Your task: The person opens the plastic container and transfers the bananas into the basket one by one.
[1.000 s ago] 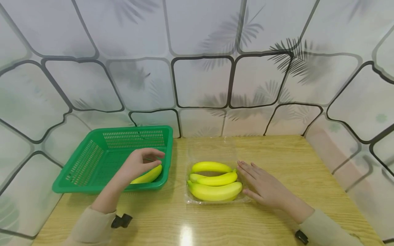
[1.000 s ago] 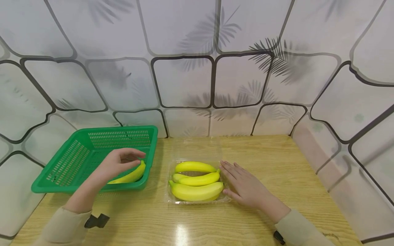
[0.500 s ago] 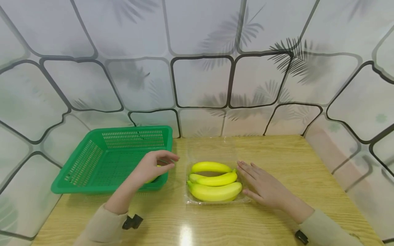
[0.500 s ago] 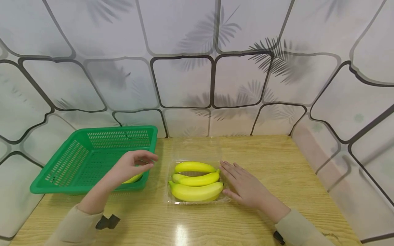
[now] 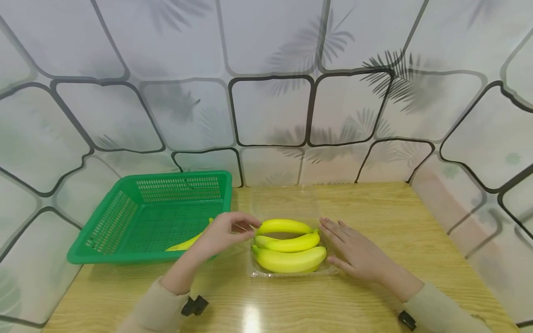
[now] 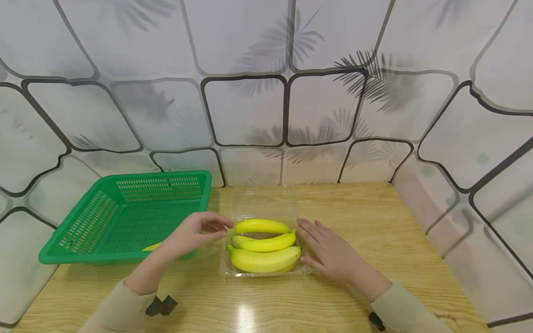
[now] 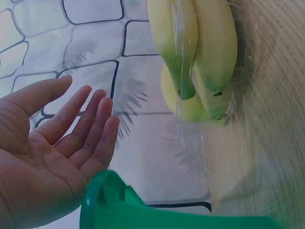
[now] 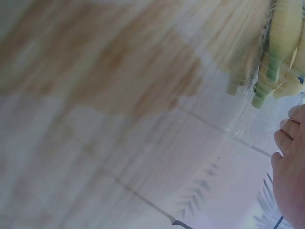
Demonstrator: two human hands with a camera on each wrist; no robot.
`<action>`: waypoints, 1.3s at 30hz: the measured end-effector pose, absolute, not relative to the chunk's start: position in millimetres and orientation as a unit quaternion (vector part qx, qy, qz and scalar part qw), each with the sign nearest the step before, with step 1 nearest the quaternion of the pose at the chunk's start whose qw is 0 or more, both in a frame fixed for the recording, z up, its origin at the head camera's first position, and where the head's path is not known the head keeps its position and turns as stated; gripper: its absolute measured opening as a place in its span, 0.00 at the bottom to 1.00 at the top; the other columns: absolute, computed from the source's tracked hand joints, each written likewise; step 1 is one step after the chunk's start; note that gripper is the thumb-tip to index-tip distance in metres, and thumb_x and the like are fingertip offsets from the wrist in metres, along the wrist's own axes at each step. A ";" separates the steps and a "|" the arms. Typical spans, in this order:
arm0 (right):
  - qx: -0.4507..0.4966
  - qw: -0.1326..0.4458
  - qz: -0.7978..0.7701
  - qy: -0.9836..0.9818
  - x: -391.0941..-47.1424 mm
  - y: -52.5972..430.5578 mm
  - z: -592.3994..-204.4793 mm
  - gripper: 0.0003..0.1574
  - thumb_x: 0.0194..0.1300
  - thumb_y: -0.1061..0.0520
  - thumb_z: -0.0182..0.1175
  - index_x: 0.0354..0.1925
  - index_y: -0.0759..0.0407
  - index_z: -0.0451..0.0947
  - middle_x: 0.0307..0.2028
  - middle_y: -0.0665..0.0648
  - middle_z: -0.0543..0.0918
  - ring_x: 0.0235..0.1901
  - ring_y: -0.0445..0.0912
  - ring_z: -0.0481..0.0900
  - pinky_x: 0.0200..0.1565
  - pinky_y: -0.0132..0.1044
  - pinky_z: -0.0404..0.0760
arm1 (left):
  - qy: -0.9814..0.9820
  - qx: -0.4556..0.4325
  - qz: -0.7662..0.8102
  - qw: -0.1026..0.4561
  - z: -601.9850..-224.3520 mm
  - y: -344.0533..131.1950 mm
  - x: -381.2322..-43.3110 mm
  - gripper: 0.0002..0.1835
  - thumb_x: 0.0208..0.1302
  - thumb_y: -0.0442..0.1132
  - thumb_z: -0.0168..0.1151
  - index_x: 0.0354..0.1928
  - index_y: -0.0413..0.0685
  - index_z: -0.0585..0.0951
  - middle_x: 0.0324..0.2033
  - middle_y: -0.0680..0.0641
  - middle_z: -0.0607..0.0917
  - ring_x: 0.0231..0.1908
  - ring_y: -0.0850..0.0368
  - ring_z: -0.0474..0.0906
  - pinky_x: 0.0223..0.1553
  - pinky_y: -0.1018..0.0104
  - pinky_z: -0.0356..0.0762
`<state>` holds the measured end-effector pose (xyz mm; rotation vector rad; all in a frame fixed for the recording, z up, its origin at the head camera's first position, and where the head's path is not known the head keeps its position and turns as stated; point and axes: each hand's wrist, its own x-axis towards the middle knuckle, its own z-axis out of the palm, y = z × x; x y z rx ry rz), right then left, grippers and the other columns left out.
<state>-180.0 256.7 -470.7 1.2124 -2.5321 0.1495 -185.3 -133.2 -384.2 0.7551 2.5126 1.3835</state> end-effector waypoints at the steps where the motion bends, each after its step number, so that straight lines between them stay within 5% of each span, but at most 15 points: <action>1: 0.426 0.165 0.052 -0.888 -180.2 256.9 -470.8 0.46 0.80 0.39 0.56 0.79 0.68 0.62 0.79 0.68 0.66 0.77 0.59 0.67 0.85 0.33 0.35 | 0.841 0.258 0.467 0.090 -385.0 -131.2 -185.8 0.14 0.72 0.29 0.66 0.56 0.34 0.86 0.53 0.37 0.90 0.50 0.46 0.88 0.55 0.62 0.88; 8: 0.428 0.169 0.050 -0.887 -181.1 257.3 -472.3 0.45 0.81 0.38 0.54 0.79 0.68 0.63 0.78 0.68 0.67 0.77 0.58 0.68 0.85 0.33 0.35 | 0.834 0.266 0.471 0.109 -391.5 -119.0 -186.3 0.13 0.71 0.31 0.67 0.55 0.35 0.87 0.53 0.36 0.89 0.49 0.51 0.87 0.52 0.72 0.86; 17: 0.431 0.178 0.049 -0.883 -181.4 258.0 -471.6 0.45 0.83 0.36 0.50 0.78 0.69 0.63 0.78 0.68 0.67 0.76 0.59 0.68 0.85 0.34 0.36 | 0.826 0.288 0.467 0.131 -405.5 -106.7 -183.7 0.12 0.72 0.33 0.68 0.54 0.37 0.87 0.52 0.38 0.90 0.47 0.57 0.86 0.52 0.72 0.85; 29: 0.430 0.170 0.047 -0.885 -181.8 258.6 -470.9 0.44 0.82 0.38 0.52 0.78 0.68 0.63 0.78 0.68 0.67 0.75 0.60 0.70 0.85 0.33 0.34 | 0.837 0.316 0.429 0.123 -419.8 -90.0 -182.4 0.16 0.69 0.36 0.72 0.56 0.41 0.87 0.55 0.43 0.90 0.53 0.48 0.86 0.60 0.62 0.86; 39: 0.425 0.167 0.049 -0.888 -180.7 257.8 -469.6 0.45 0.78 0.41 0.59 0.78 0.69 0.63 0.78 0.68 0.67 0.75 0.60 0.70 0.85 0.33 0.33 | 0.837 0.326 0.426 0.110 -422.3 -82.4 -181.9 0.16 0.66 0.35 0.73 0.55 0.40 0.87 0.53 0.43 0.90 0.51 0.50 0.85 0.59 0.66 0.85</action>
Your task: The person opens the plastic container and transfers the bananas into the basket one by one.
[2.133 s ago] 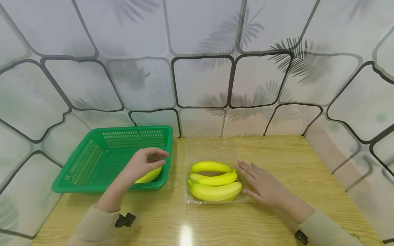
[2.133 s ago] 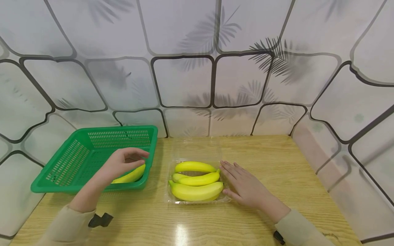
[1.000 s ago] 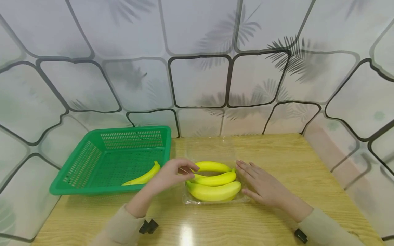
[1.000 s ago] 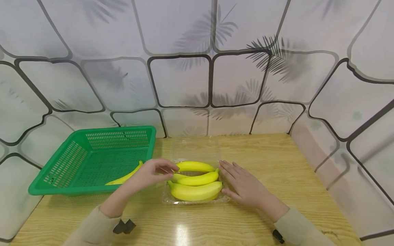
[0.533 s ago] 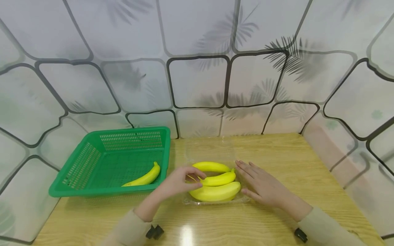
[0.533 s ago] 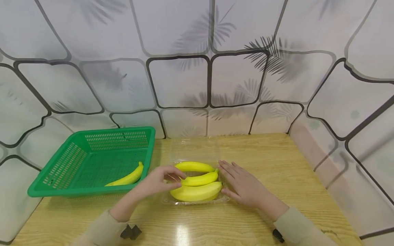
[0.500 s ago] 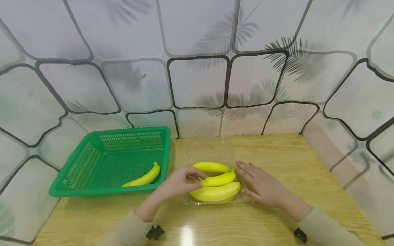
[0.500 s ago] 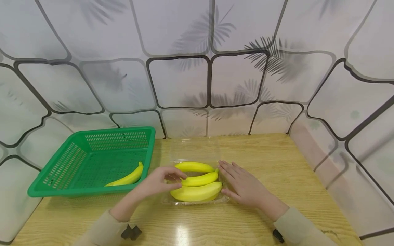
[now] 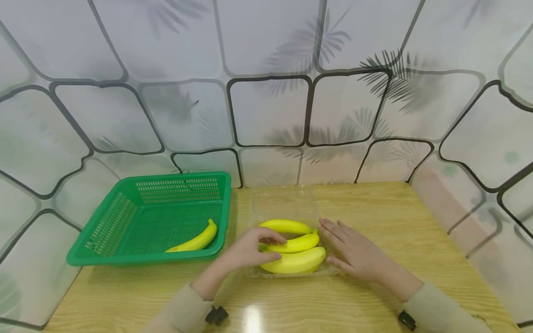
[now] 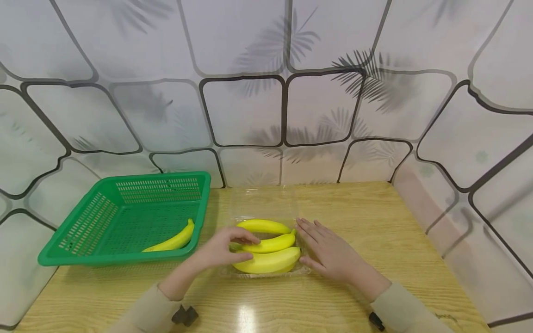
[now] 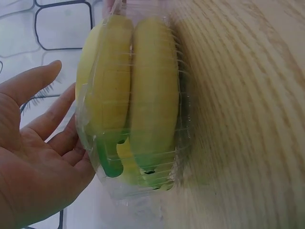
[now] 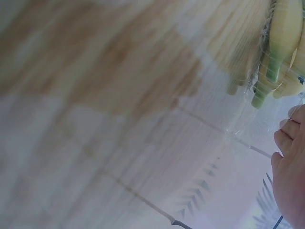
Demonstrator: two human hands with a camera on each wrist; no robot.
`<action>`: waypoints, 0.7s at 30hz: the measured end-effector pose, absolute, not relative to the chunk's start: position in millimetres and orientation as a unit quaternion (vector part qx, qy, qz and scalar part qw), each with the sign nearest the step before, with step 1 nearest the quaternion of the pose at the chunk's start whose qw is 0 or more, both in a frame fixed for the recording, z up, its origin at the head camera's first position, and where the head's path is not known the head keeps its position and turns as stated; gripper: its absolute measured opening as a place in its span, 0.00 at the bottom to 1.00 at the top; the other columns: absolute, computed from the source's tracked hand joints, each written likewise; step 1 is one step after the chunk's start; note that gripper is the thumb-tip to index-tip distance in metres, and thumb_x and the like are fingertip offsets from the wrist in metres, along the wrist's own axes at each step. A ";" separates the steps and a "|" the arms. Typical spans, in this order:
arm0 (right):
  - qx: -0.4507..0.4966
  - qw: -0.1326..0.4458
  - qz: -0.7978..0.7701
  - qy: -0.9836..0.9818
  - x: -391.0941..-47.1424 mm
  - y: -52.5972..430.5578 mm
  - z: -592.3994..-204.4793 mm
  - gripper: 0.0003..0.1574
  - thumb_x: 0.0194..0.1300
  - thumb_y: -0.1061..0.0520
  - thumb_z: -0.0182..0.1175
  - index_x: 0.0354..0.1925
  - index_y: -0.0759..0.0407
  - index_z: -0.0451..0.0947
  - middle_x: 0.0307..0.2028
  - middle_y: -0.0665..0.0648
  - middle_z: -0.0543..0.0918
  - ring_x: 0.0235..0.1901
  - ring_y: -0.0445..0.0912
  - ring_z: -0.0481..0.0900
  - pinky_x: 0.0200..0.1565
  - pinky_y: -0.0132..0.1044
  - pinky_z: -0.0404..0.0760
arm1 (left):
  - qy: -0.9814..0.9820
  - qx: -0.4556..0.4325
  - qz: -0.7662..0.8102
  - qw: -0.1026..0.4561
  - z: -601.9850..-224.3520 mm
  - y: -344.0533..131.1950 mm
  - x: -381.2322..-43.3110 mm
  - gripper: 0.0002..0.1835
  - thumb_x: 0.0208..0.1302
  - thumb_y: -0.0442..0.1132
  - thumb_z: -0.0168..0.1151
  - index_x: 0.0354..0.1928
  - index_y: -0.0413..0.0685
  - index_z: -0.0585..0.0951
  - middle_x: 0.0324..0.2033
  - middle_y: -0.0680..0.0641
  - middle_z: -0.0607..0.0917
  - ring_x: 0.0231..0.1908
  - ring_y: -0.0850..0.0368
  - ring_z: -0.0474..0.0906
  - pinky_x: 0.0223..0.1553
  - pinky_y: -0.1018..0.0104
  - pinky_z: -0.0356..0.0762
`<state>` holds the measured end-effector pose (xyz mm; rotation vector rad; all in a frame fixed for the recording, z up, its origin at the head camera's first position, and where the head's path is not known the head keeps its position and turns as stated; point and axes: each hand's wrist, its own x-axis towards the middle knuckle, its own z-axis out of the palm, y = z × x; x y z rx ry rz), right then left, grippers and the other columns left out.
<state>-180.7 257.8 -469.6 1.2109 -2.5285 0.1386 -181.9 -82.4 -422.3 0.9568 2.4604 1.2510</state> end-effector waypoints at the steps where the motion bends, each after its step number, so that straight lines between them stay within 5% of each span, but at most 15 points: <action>1: 0.425 0.166 0.049 -0.888 -180.6 257.8 -469.9 0.45 0.78 0.41 0.58 0.78 0.68 0.63 0.79 0.67 0.67 0.75 0.60 0.70 0.85 0.33 0.33 | 0.837 0.326 0.425 0.109 -423.2 -82.2 -181.7 0.16 0.66 0.35 0.74 0.55 0.40 0.88 0.53 0.43 0.90 0.51 0.50 0.85 0.58 0.66 0.85; 21: 0.426 0.164 0.049 -0.889 -180.7 257.1 -471.2 0.45 0.79 0.40 0.57 0.79 0.68 0.62 0.79 0.68 0.67 0.76 0.60 0.69 0.85 0.32 0.34 | 0.849 0.328 0.408 0.080 -439.0 -83.8 -183.2 0.17 0.64 0.36 0.77 0.54 0.46 0.88 0.49 0.49 0.91 0.46 0.61 0.80 0.54 0.69 0.83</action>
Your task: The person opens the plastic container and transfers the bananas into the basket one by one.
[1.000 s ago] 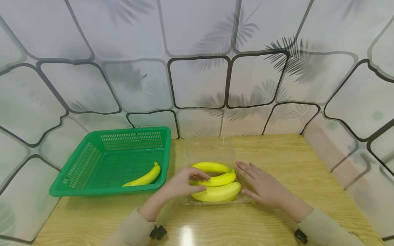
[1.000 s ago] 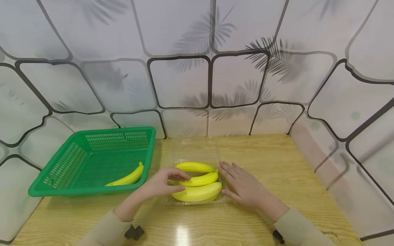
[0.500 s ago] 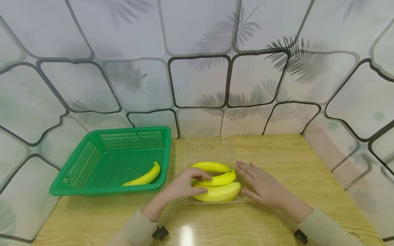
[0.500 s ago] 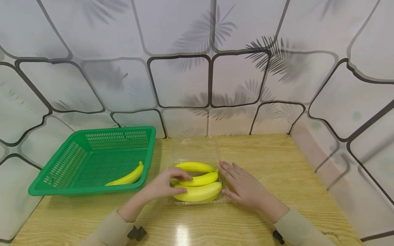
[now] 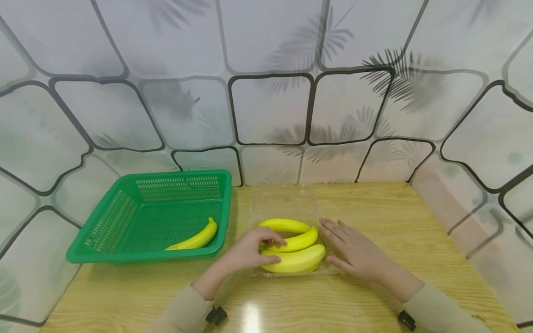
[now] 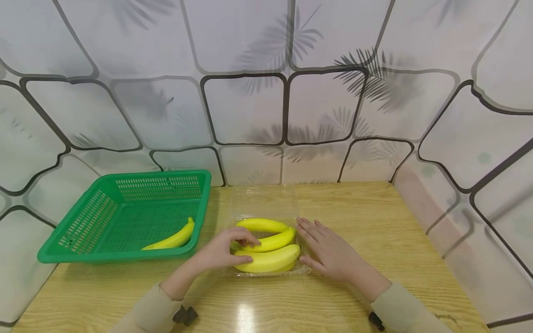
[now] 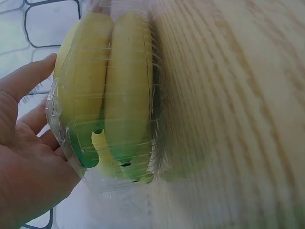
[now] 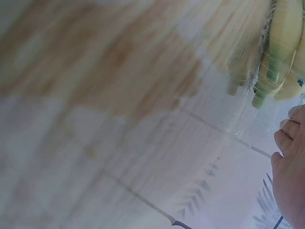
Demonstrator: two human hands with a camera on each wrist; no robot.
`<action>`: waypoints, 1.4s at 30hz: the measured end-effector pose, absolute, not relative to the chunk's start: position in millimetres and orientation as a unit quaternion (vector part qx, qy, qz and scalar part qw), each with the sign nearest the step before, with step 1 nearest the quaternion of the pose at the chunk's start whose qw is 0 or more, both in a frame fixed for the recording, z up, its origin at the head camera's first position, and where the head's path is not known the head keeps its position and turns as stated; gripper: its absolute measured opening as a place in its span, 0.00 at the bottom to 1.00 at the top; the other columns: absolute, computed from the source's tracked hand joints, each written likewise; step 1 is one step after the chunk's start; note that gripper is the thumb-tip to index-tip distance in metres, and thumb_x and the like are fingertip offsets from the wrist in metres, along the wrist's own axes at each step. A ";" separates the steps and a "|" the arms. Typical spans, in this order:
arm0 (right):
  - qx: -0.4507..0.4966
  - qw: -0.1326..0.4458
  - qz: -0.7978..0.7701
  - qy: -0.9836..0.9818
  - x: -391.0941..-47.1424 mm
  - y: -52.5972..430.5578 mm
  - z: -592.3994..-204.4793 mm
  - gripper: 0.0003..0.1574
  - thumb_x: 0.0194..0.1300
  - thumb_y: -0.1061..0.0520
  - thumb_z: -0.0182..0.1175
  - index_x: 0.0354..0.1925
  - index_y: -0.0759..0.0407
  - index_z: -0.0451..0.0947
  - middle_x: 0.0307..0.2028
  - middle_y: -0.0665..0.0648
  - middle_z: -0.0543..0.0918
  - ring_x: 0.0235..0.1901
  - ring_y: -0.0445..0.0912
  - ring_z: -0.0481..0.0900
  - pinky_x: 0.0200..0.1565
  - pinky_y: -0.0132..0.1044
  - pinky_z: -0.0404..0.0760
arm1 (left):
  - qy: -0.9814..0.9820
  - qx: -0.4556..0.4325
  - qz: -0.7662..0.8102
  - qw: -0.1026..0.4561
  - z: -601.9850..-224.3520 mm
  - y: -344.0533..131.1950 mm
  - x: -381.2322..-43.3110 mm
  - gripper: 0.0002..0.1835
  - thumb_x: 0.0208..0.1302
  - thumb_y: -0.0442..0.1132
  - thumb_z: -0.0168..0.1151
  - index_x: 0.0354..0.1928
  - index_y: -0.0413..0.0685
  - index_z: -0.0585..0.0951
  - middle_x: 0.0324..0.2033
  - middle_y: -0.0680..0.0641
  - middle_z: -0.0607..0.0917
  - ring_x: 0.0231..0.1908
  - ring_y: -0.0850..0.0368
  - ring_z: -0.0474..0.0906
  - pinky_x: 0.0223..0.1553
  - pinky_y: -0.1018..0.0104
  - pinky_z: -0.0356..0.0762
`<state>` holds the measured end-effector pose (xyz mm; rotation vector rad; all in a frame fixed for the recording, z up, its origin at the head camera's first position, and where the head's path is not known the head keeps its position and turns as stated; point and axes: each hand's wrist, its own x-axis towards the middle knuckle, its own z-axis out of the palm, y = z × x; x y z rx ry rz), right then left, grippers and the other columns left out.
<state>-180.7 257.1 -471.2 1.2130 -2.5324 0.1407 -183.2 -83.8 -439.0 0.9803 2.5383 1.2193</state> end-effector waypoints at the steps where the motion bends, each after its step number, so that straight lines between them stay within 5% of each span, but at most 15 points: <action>1: 0.425 0.164 0.050 -0.889 -180.8 257.0 -471.4 0.45 0.79 0.40 0.57 0.79 0.68 0.62 0.79 0.68 0.66 0.76 0.60 0.68 0.85 0.32 0.34 | 0.849 0.327 0.407 0.082 -439.2 -84.0 -183.0 0.17 0.64 0.36 0.77 0.54 0.46 0.88 0.49 0.49 0.91 0.46 0.62 0.80 0.53 0.70 0.83; 11: 0.424 0.161 0.055 -0.889 -182.2 258.0 -474.1 0.46 0.79 0.40 0.57 0.80 0.66 0.60 0.80 0.66 0.65 0.78 0.58 0.67 0.85 0.33 0.34 | 0.845 0.350 0.397 0.075 -442.3 -89.7 -179.5 0.18 0.60 0.35 0.80 0.52 0.46 0.89 0.48 0.48 0.91 0.46 0.60 0.82 0.51 0.71 0.83; 23: 0.422 0.160 0.051 -0.891 -180.2 256.7 -471.9 0.49 0.77 0.42 0.61 0.82 0.63 0.57 0.80 0.66 0.65 0.77 0.59 0.68 0.85 0.32 0.34 | 0.857 0.367 0.350 0.093 -442.5 -93.6 -176.0 0.24 0.56 0.36 0.83 0.56 0.54 0.88 0.54 0.51 0.87 0.58 0.54 0.80 0.66 0.57 0.80; 42: 0.417 0.157 0.050 -0.894 -179.4 256.1 -470.5 0.48 0.75 0.43 0.62 0.81 0.65 0.59 0.79 0.67 0.66 0.76 0.61 0.68 0.85 0.32 0.34 | 0.856 0.376 0.344 0.086 -442.4 -94.3 -176.3 0.25 0.58 0.39 0.82 0.58 0.54 0.88 0.54 0.52 0.86 0.57 0.58 0.79 0.64 0.61 0.80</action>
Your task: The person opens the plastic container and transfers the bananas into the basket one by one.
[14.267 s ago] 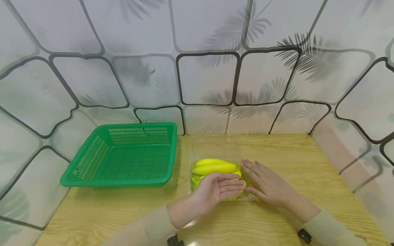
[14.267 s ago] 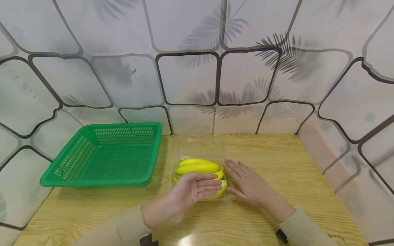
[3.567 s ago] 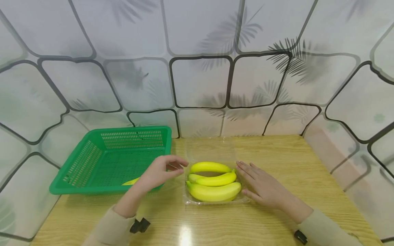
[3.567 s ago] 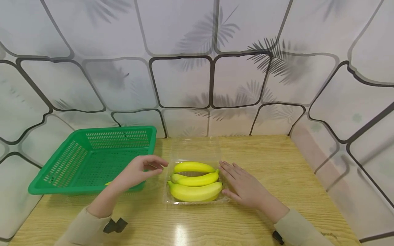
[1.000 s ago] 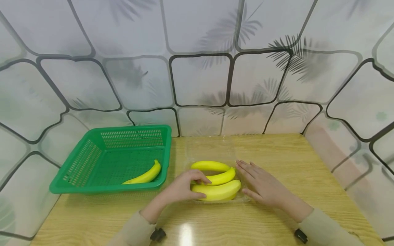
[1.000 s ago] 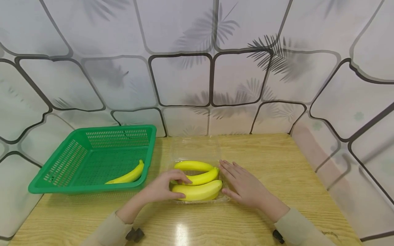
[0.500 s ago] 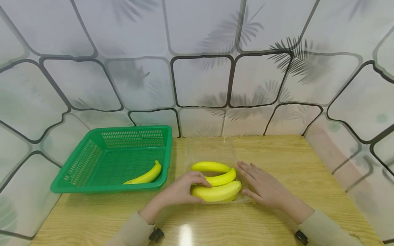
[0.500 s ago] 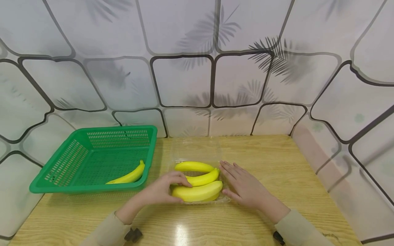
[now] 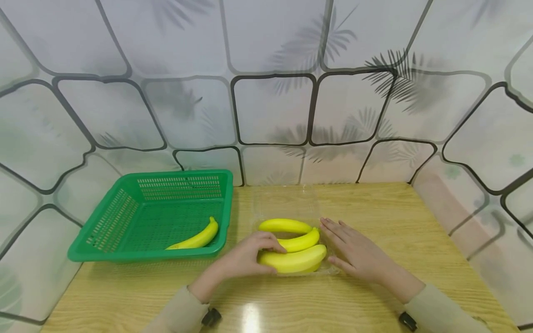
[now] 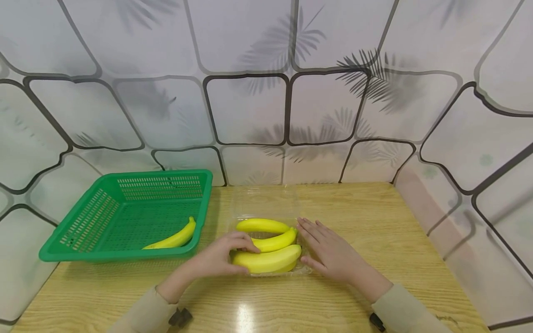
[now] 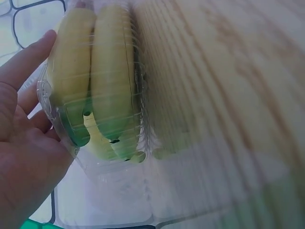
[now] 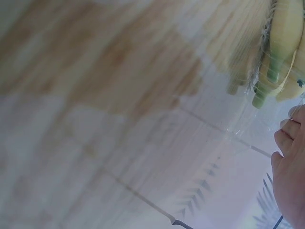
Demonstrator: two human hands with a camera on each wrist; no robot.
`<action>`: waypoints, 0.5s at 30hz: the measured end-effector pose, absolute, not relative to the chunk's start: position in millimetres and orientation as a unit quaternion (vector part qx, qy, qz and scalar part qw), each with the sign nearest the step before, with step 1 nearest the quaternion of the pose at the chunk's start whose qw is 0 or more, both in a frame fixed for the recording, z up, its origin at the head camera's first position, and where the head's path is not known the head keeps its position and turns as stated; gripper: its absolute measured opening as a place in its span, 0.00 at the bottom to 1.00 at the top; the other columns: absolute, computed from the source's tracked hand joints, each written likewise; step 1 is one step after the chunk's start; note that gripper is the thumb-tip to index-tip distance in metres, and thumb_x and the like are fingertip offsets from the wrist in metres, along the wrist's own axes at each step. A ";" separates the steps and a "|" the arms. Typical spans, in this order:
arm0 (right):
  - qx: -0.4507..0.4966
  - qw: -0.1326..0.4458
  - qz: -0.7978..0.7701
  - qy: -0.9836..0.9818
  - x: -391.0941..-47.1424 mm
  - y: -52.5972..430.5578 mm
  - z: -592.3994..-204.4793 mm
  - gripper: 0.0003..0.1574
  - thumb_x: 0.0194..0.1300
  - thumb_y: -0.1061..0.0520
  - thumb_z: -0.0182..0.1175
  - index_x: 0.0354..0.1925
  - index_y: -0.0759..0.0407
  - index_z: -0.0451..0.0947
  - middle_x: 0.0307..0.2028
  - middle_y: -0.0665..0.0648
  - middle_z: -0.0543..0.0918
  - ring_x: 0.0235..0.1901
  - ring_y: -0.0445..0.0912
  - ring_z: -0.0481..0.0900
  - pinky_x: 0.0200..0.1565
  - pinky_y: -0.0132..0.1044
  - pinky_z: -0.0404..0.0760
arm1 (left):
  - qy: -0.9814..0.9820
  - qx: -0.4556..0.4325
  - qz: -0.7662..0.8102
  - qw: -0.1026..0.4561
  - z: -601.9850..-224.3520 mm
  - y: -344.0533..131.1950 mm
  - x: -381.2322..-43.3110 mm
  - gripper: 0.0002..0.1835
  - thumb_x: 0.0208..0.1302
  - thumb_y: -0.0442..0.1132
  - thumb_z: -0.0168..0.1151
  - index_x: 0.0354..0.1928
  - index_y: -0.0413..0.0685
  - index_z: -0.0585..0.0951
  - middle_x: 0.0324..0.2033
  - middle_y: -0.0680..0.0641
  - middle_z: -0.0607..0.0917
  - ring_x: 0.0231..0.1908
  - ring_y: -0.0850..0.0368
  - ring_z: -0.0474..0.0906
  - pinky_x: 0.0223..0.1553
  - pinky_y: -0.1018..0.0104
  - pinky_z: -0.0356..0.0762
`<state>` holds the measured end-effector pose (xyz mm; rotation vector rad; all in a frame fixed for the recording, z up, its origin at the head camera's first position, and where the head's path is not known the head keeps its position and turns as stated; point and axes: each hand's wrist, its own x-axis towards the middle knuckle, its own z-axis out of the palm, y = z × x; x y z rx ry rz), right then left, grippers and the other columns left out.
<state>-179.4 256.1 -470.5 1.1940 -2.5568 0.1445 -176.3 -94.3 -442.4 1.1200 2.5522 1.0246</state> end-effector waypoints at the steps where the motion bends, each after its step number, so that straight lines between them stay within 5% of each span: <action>1: 0.417 0.158 0.050 -0.893 -179.3 256.2 -470.3 0.48 0.75 0.43 0.62 0.80 0.66 0.60 0.79 0.67 0.66 0.76 0.61 0.68 0.85 0.32 0.34 | 0.857 0.377 0.341 0.086 -442.0 -94.3 -176.2 0.25 0.58 0.39 0.82 0.59 0.54 0.88 0.54 0.52 0.86 0.57 0.57 0.79 0.65 0.60 0.80; 15: 0.416 0.158 0.051 -0.894 -179.6 256.3 -471.6 0.47 0.76 0.43 0.62 0.80 0.66 0.61 0.79 0.66 0.66 0.76 0.60 0.69 0.85 0.31 0.35 | 0.857 0.390 0.325 0.084 -439.1 -95.3 -176.9 0.24 0.59 0.39 0.80 0.59 0.53 0.88 0.56 0.52 0.86 0.60 0.56 0.79 0.65 0.60 0.81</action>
